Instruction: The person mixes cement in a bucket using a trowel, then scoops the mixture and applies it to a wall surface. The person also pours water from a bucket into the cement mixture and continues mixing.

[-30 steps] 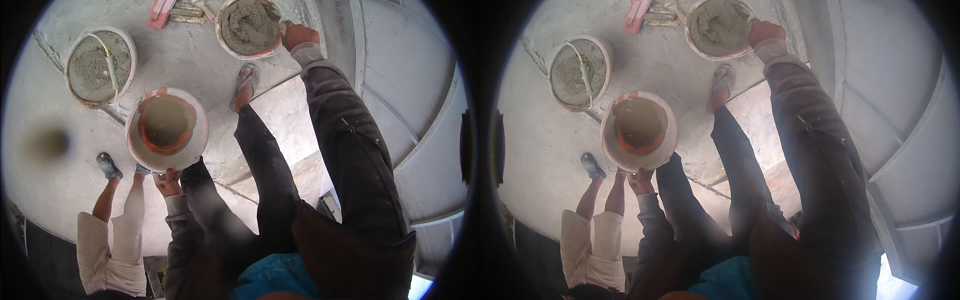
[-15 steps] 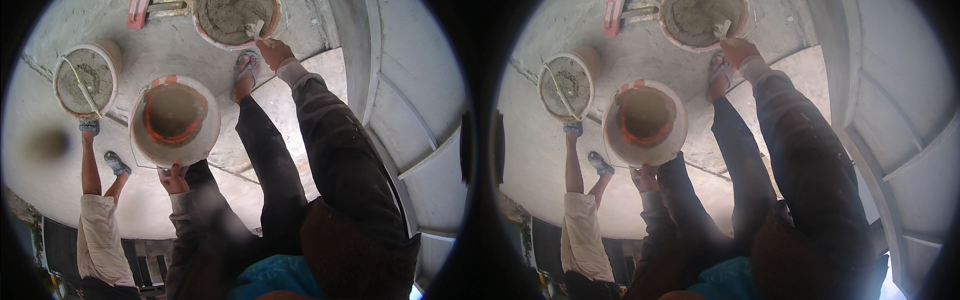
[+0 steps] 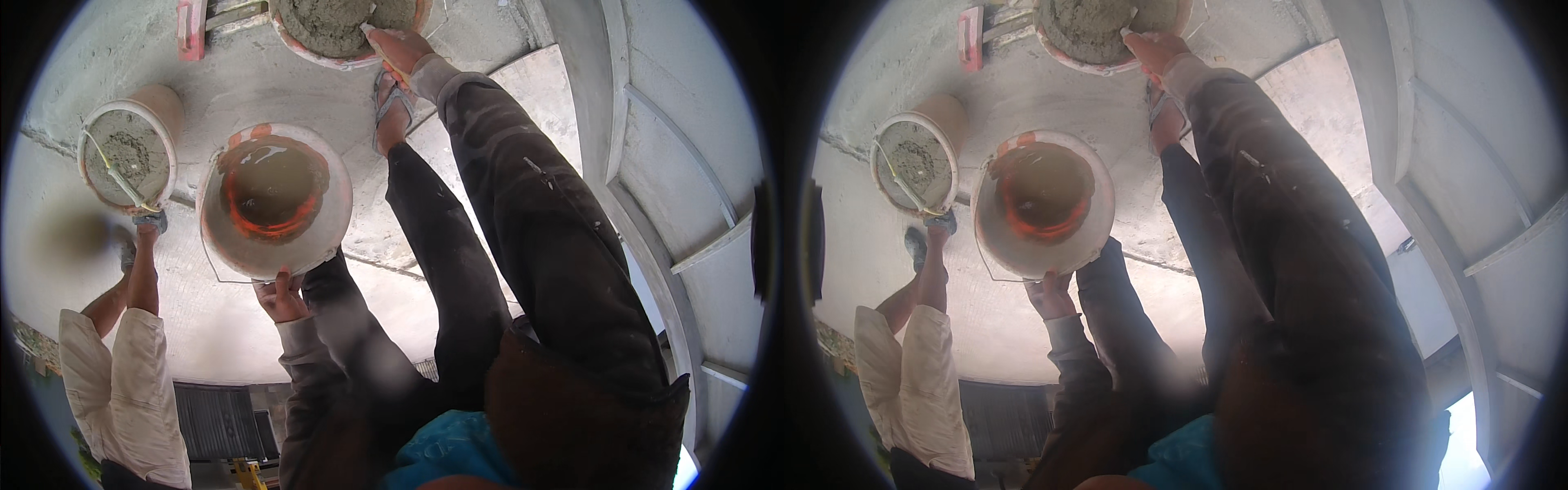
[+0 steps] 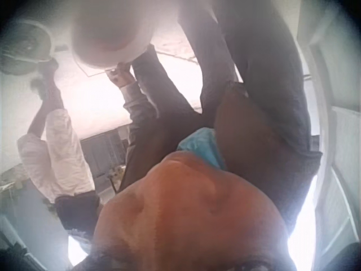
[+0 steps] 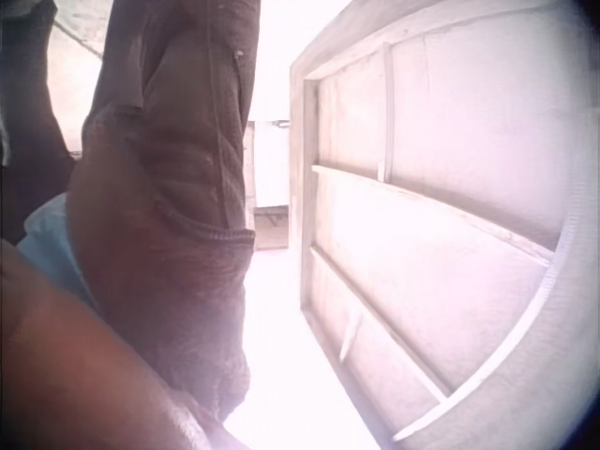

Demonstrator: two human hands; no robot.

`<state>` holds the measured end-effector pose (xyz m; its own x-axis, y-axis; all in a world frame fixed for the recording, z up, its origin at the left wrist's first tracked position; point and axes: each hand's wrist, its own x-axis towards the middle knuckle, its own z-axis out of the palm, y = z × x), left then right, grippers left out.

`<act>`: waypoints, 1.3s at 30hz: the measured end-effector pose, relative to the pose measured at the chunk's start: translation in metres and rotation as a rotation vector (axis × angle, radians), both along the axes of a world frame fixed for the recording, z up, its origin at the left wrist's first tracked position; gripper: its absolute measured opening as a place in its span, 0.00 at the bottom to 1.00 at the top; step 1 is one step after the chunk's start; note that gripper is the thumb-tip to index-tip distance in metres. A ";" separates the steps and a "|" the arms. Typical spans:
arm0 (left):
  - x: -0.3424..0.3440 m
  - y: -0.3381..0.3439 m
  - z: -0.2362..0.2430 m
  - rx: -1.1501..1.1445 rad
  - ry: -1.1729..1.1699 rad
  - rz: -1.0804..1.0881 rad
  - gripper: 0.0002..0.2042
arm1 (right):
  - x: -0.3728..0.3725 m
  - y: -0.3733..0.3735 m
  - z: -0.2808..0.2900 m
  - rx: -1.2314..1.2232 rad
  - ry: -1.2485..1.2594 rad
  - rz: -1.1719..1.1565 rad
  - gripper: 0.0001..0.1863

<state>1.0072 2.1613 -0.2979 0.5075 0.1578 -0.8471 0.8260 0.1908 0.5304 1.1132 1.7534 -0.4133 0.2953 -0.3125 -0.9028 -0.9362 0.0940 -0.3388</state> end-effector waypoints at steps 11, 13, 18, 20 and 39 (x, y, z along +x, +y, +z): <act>0.004 0.001 0.010 -0.007 -0.020 -0.018 0.28 | -0.048 -0.005 -0.008 0.056 -0.176 -0.144 0.23; 0.003 0.008 0.007 -0.011 -0.019 -0.028 0.29 | -0.055 -0.003 -0.004 0.047 -0.220 -0.189 0.24; 0.003 0.010 0.011 -0.010 0.009 -0.028 0.29 | -0.071 -0.023 0.017 -0.105 -0.158 -0.088 0.28; 0.003 0.013 0.010 -0.028 0.000 0.021 0.28 | -0.073 -0.031 0.031 -0.139 -0.102 -0.046 0.30; -0.015 0.077 0.000 -0.136 0.050 0.215 0.26 | 0.118 0.235 0.158 -0.554 -0.872 0.738 0.15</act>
